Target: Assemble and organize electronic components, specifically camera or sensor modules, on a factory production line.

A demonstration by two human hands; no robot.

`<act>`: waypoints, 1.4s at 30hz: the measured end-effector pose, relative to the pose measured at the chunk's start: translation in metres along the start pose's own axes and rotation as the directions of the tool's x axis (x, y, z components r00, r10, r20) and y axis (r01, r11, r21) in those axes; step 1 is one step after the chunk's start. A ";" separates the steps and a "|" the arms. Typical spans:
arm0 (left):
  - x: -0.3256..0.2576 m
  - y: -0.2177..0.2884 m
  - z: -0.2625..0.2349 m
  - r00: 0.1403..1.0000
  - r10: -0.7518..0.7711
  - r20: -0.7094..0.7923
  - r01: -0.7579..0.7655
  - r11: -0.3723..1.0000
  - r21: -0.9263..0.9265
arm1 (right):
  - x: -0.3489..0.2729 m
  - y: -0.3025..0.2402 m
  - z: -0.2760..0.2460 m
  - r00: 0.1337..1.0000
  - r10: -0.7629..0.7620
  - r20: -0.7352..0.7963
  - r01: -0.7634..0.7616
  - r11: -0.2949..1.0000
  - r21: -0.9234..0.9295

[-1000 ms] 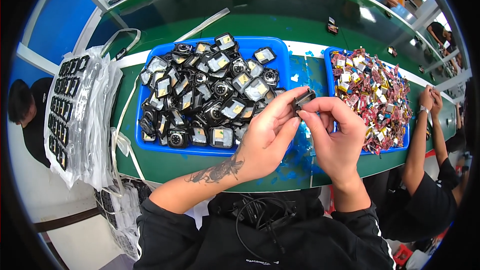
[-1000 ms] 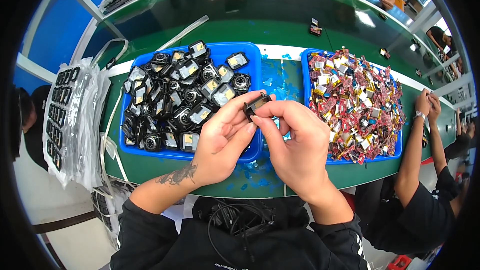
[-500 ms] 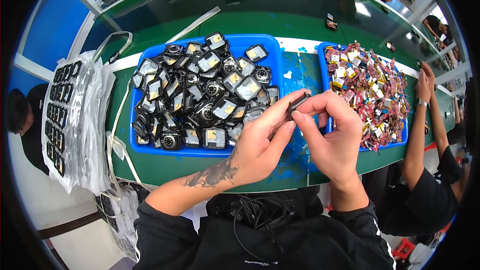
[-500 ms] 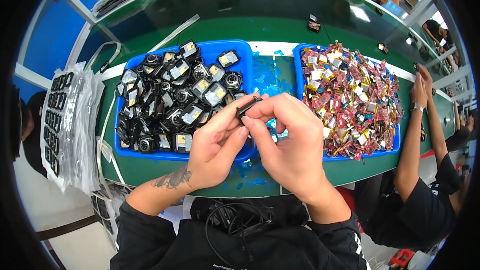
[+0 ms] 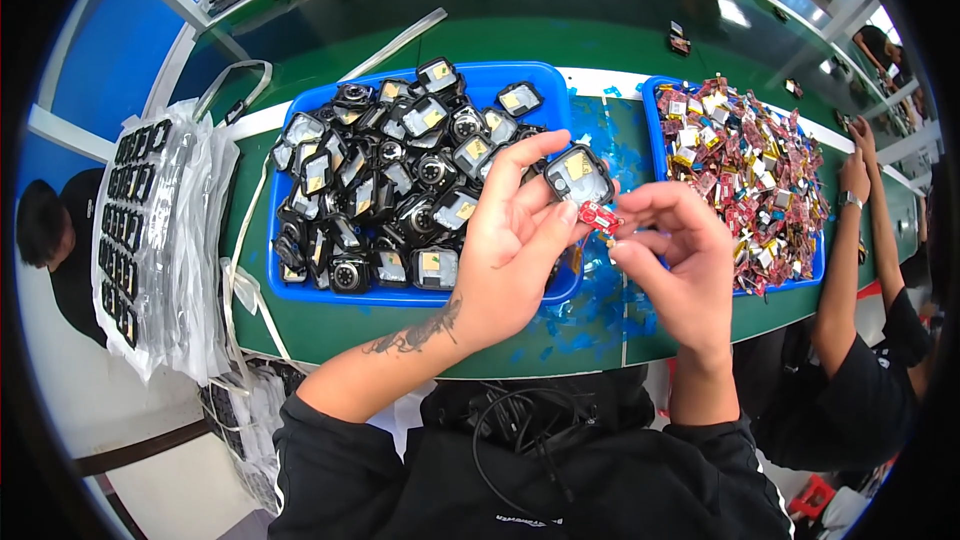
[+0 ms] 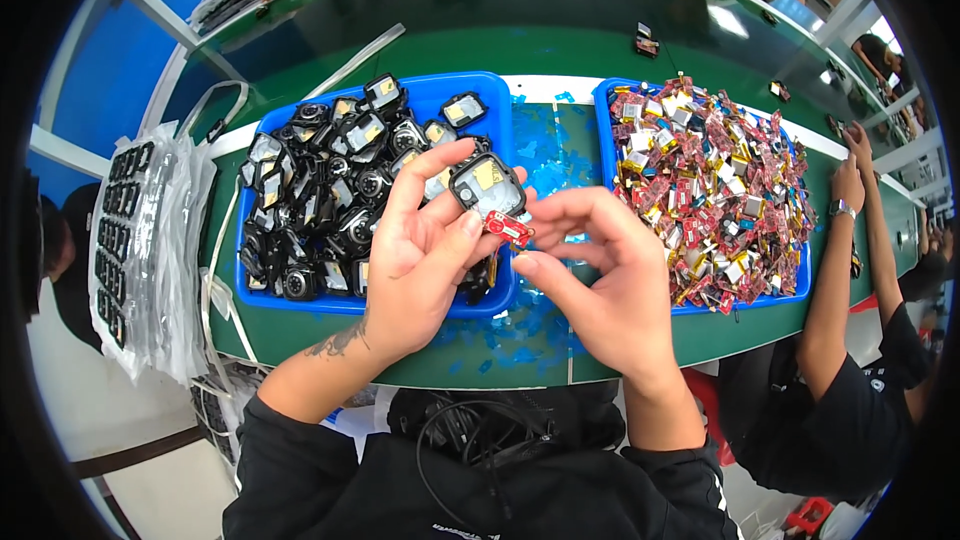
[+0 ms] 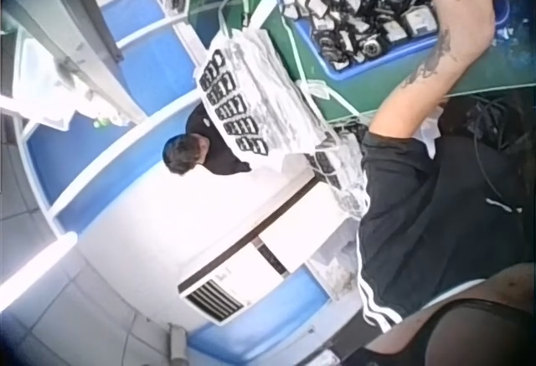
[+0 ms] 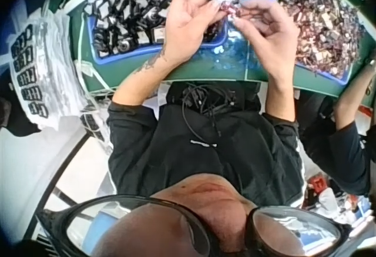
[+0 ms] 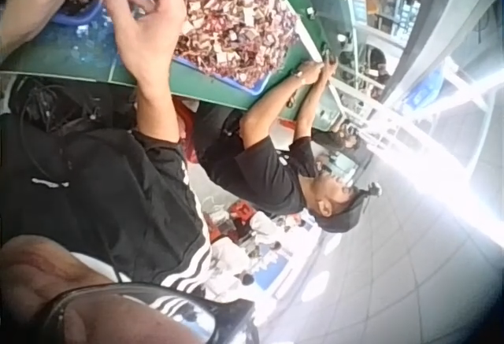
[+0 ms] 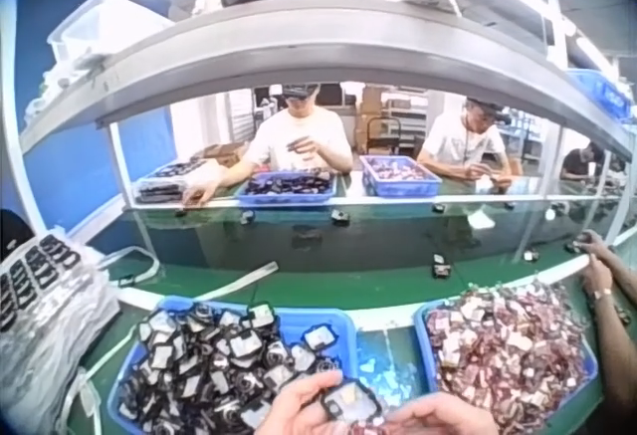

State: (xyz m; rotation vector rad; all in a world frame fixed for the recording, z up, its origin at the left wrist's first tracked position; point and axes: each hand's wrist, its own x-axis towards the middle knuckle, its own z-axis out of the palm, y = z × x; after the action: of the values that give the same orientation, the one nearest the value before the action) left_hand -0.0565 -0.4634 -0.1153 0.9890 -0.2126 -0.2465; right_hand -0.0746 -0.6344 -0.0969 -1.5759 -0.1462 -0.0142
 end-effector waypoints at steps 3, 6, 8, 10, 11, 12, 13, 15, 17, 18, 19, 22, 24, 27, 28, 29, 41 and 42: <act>-0.005 -0.006 -0.008 0.991 0.114 0.072 -0.129 0.958 0.257 | -0.001 0.008 0.000 1.000 0.016 -0.002 -0.015 0.997 0.076; 0.000 0.015 -0.013 0.888 0.269 0.374 -0.460 0.492 0.739 | -0.001 0.004 -0.005 1.000 -0.004 -0.024 0.008 0.988 0.157; 0.000 0.014 -0.007 0.882 0.350 0.315 -0.461 0.509 0.727 | -0.001 0.002 -0.007 0.999 0.039 0.032 -0.045 0.970 0.240; -0.001 0.015 -0.012 0.848 0.334 0.411 -0.519 0.373 0.769 | -0.002 -0.001 -0.009 0.995 0.070 0.076 -0.086 0.966 0.244; -0.002 0.017 -0.013 0.848 0.333 0.412 -0.520 0.376 0.767 | -0.003 0.000 -0.011 0.995 0.024 0.099 -0.049 0.966 0.252; -0.002 0.019 -0.012 0.881 0.276 0.385 -0.471 0.421 0.775 | -0.003 0.000 -0.013 0.992 -0.020 0.121 -0.012 0.965 0.261; -0.003 0.022 -0.012 0.909 0.218 0.354 -0.416 0.460 0.785 | -0.003 0.001 -0.015 0.992 -0.019 0.125 -0.014 0.965 0.262; -0.003 0.017 -0.014 0.940 0.173 0.293 -0.339 0.562 0.755 | -0.004 0.001 -0.018 0.983 0.020 0.182 -0.079 0.943 0.322; -0.003 0.021 -0.007 0.974 0.069 0.216 -0.207 0.655 0.726 | -0.005 0.006 -0.018 0.989 0.012 0.144 -0.052 0.961 0.273; -0.003 0.021 -0.005 0.989 -0.041 0.145 -0.070 0.727 0.683 | -0.006 0.007 -0.017 0.994 0.000 0.109 -0.024 0.975 0.222; -0.003 0.018 -0.007 0.989 -0.042 0.141 -0.066 0.727 0.683 | -0.007 0.006 -0.015 0.994 0.003 0.111 -0.027 0.975 0.222; -0.003 0.008 -0.011 0.977 -0.193 0.092 0.146 0.916 0.373 | -0.010 0.002 -0.007 0.997 0.063 0.050 -0.074 0.955 0.288; -0.003 0.008 -0.009 0.962 -0.246 0.119 0.214 0.948 0.236 | -0.011 0.005 -0.003 0.999 -0.050 -0.002 0.050 0.991 0.127; -0.003 0.005 -0.007 0.962 -0.238 0.134 0.217 0.964 0.156 | -0.009 0.006 0.005 0.993 -0.089 -0.073 0.091 0.996 0.018; -0.002 0.005 -0.006 0.978 -0.166 0.126 0.148 0.979 0.140 | -0.008 0.006 0.007 0.989 -0.080 -0.127 0.085 0.996 0.033; -0.002 0.003 -0.009 0.970 -0.182 0.158 0.167 0.980 0.105 | -0.008 0.007 0.007 0.989 -0.080 -0.122 0.085 0.996 0.033; -0.006 -0.001 0.001 0.997 -0.024 0.078 0.010 0.985 0.171 | -0.008 0.018 0.010 0.974 -0.188 -0.127 0.147 0.949 -0.279; -0.006 -0.001 0.003 0.997 -0.019 0.075 0.006 0.986 0.168 | -0.007 0.018 0.010 0.974 -0.190 -0.121 0.150 0.948 -0.281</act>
State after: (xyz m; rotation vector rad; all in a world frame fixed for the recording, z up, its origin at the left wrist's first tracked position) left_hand -0.0634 -0.4639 -0.1150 1.1495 -0.3012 -0.2813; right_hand -0.0802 -0.6253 -0.1158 -1.8244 -0.1698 -0.2975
